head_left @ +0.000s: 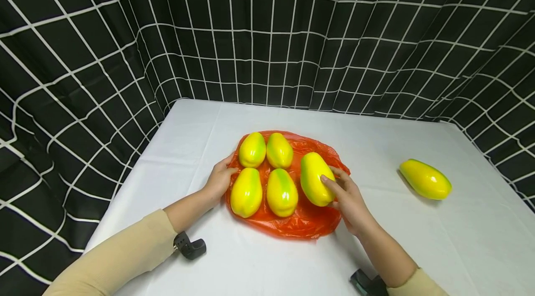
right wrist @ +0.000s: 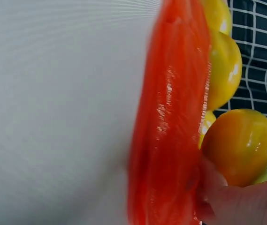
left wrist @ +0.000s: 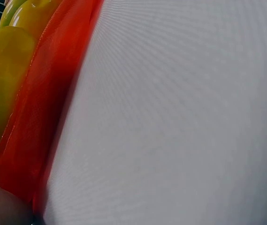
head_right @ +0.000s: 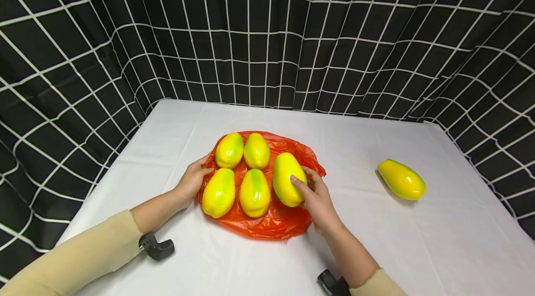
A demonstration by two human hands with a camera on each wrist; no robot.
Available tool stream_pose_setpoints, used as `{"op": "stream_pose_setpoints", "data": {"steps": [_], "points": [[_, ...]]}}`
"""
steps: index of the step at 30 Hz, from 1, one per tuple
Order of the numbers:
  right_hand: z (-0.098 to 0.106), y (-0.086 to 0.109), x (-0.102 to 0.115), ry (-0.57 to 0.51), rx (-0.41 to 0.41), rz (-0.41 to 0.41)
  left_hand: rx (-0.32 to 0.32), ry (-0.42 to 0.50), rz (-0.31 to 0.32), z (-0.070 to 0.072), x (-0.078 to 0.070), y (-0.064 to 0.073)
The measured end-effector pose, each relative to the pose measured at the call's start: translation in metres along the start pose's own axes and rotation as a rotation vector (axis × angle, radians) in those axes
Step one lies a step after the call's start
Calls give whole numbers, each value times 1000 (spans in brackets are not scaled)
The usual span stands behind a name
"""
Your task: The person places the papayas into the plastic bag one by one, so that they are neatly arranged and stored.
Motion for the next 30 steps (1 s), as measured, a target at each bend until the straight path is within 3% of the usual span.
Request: {"op": "stream_pose_setpoints", "data": {"steps": [30], "points": [[-10,-11,-12,205,-44,-20,0,10,-8,0,0,0]]}}
Point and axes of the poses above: each hand's wrist, its own y-axis away from the middle knuckle, its own z-axis out of the back of the hand, x = y × z, the point moved 3 cm from there along -y, towards the middle knuckle, and after that the axes turned 11 degrees about -z, right-handed, at the moved point
